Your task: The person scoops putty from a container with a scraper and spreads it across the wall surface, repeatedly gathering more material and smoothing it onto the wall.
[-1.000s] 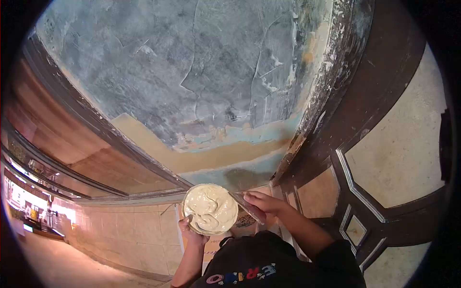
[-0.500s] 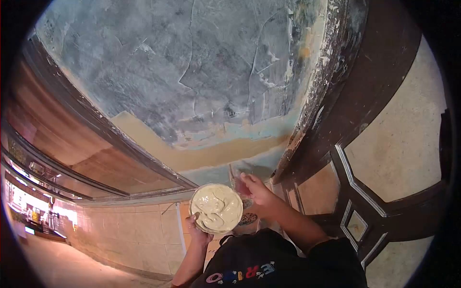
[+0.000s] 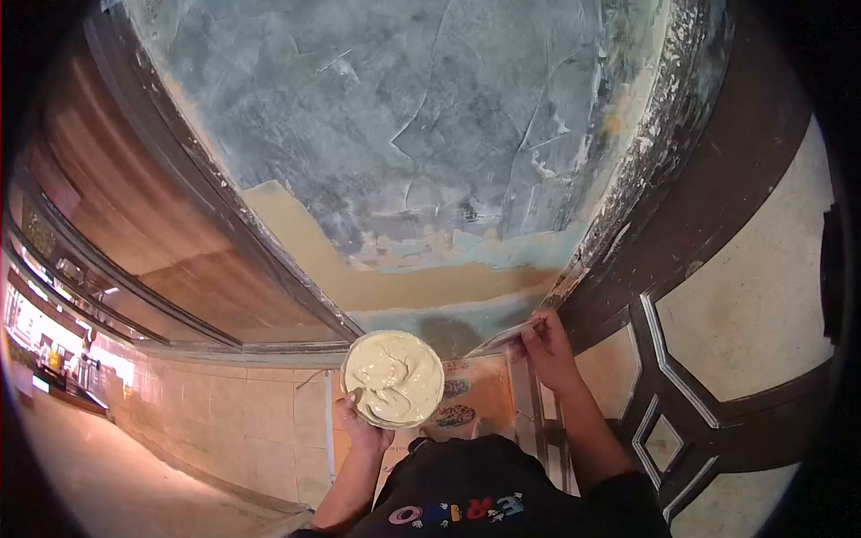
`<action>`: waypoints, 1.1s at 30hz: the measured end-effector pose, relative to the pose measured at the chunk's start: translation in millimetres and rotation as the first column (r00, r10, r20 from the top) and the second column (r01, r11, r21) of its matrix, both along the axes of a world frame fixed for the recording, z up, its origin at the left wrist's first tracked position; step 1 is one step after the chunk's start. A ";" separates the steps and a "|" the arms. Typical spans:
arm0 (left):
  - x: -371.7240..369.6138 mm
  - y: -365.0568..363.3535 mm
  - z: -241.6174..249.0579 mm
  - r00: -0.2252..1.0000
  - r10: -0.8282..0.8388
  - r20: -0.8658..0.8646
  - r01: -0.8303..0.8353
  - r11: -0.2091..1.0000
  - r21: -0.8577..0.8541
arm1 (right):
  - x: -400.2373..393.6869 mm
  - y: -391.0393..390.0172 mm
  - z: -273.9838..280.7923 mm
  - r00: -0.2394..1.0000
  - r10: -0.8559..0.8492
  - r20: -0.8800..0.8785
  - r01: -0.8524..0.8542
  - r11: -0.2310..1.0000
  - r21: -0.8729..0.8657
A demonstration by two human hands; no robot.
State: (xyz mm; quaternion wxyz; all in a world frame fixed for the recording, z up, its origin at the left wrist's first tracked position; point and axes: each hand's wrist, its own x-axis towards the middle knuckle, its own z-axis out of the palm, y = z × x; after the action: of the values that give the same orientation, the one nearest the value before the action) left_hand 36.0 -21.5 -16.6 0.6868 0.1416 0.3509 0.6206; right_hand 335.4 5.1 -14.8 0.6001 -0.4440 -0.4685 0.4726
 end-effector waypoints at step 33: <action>9.0 27.4 30.4 0.989 -0.147 -0.018 0.148 0.986 0.076 | -132.9 49.1 161.0 0.151 -0.683 0.714 -0.619 0.499 0.607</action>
State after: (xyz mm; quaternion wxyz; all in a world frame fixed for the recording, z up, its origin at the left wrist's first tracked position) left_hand 45.0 5.9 13.8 0.7228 0.1975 0.3196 0.5801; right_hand 202.5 54.2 146.1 0.2727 -0.2742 -0.8816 -0.2707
